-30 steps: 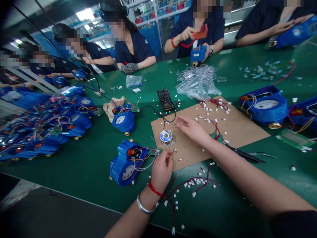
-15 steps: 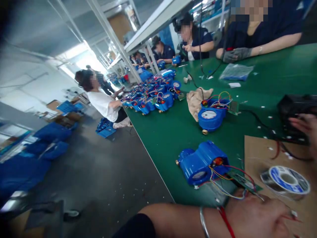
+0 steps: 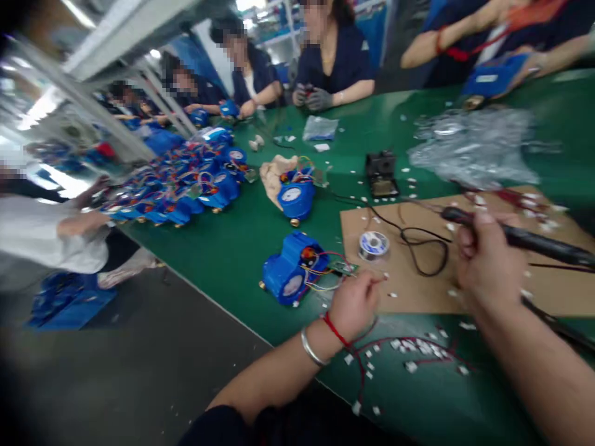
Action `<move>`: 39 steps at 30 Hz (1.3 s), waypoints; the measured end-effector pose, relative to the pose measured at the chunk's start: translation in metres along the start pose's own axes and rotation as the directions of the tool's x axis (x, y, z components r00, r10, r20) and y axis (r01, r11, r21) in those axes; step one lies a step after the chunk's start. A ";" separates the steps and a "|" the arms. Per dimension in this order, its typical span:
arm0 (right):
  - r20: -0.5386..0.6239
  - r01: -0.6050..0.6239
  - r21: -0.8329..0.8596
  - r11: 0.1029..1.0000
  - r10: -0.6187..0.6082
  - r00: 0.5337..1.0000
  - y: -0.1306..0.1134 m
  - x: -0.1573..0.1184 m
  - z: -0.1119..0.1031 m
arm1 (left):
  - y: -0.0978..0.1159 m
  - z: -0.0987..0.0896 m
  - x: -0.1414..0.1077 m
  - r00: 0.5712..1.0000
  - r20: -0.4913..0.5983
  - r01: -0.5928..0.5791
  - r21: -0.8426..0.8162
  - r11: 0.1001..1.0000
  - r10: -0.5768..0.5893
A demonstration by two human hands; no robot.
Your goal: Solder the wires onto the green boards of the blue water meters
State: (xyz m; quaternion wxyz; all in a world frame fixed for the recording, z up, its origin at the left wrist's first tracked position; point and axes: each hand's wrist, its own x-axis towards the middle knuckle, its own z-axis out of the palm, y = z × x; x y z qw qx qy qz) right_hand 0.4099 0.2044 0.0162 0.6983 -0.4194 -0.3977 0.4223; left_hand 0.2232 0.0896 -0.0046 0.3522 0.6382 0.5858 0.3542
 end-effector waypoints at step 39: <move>0.308 -0.007 -0.528 0.849 0.199 0.930 0.000 -0.060 -0.061 | -0.006 0.016 0.012 1.000 -0.027 0.010 0.391 0.920 0.000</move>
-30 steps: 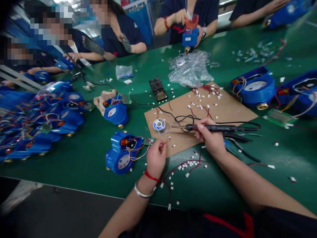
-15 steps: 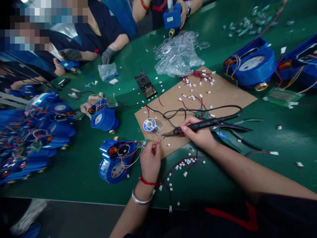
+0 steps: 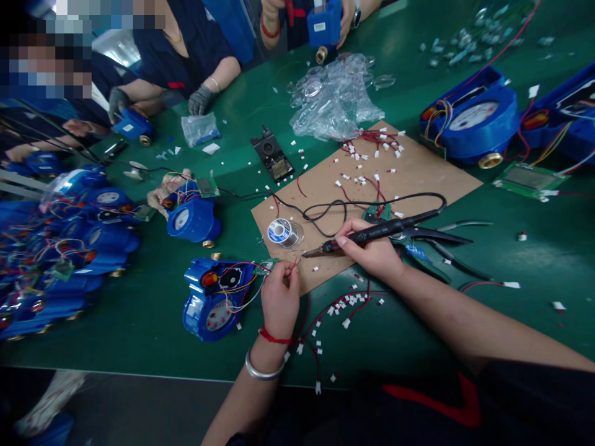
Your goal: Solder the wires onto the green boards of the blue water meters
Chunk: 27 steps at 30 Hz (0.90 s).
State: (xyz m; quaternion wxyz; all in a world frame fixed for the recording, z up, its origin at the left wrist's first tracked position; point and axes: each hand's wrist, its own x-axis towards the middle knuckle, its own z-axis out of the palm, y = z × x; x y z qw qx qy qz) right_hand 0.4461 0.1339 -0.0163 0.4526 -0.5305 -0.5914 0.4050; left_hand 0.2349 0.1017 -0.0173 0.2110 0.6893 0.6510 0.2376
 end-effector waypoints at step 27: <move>0.011 -0.032 0.023 0.999 0.031 0.999 -0.002 -0.002 -0.001 | 0.001 0.003 0.000 1.000 -0.021 0.003 0.040 0.999 -0.002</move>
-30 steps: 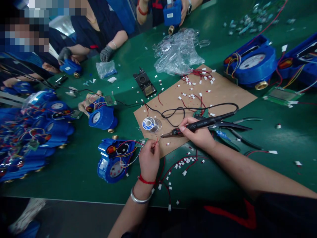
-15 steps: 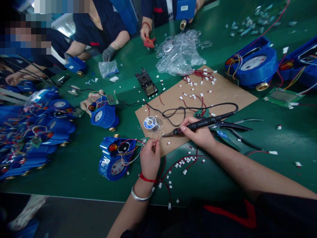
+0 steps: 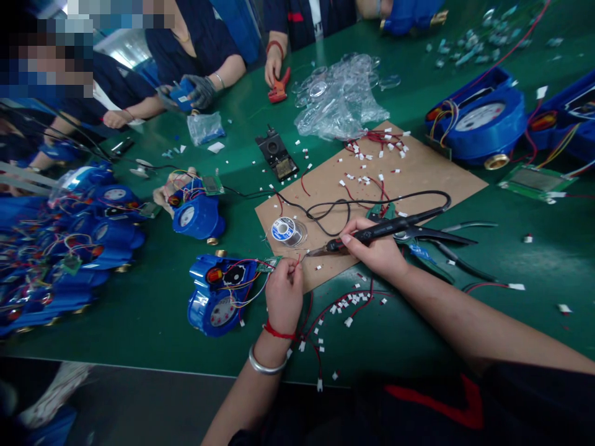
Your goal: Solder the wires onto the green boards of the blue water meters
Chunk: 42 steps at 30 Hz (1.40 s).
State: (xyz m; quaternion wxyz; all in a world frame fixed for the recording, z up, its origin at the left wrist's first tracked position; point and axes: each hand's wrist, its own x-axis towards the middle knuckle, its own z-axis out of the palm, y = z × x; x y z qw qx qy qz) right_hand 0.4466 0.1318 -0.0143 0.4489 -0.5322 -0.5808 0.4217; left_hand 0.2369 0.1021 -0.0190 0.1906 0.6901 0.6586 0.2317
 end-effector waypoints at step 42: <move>-0.079 -0.002 0.105 0.994 0.010 0.997 0.000 0.000 0.004 | 0.002 -0.004 0.002 0.996 0.027 -0.082 -0.014 0.997 0.082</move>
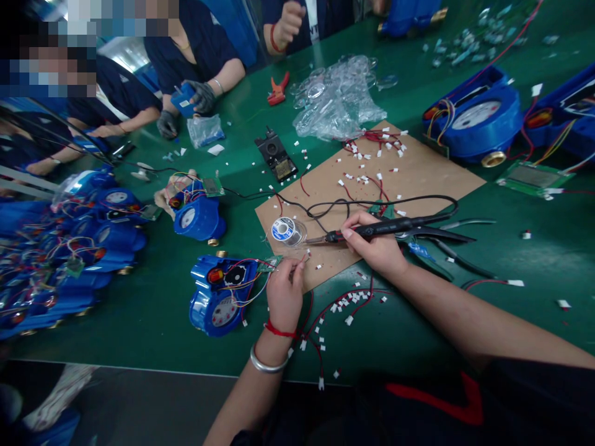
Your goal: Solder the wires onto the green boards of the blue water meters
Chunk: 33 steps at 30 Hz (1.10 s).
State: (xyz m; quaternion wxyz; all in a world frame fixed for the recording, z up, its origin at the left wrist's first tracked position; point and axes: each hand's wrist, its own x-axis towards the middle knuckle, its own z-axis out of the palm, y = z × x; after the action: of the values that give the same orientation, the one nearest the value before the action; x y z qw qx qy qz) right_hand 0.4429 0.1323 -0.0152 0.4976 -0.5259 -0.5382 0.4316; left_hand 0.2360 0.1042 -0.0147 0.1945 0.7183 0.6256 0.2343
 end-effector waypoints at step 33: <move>0.011 0.012 -0.015 1.000 -0.011 1.000 0.001 0.000 -0.002 | -0.001 0.008 0.003 1.000 -0.009 -0.001 0.133 0.991 0.002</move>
State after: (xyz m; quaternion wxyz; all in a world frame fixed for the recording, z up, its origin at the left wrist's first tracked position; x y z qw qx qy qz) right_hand 0.4446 0.1326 -0.0158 0.4930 -0.5242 -0.5472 0.4275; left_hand 0.2398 0.1070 -0.0216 0.1431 0.7290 0.6402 0.1954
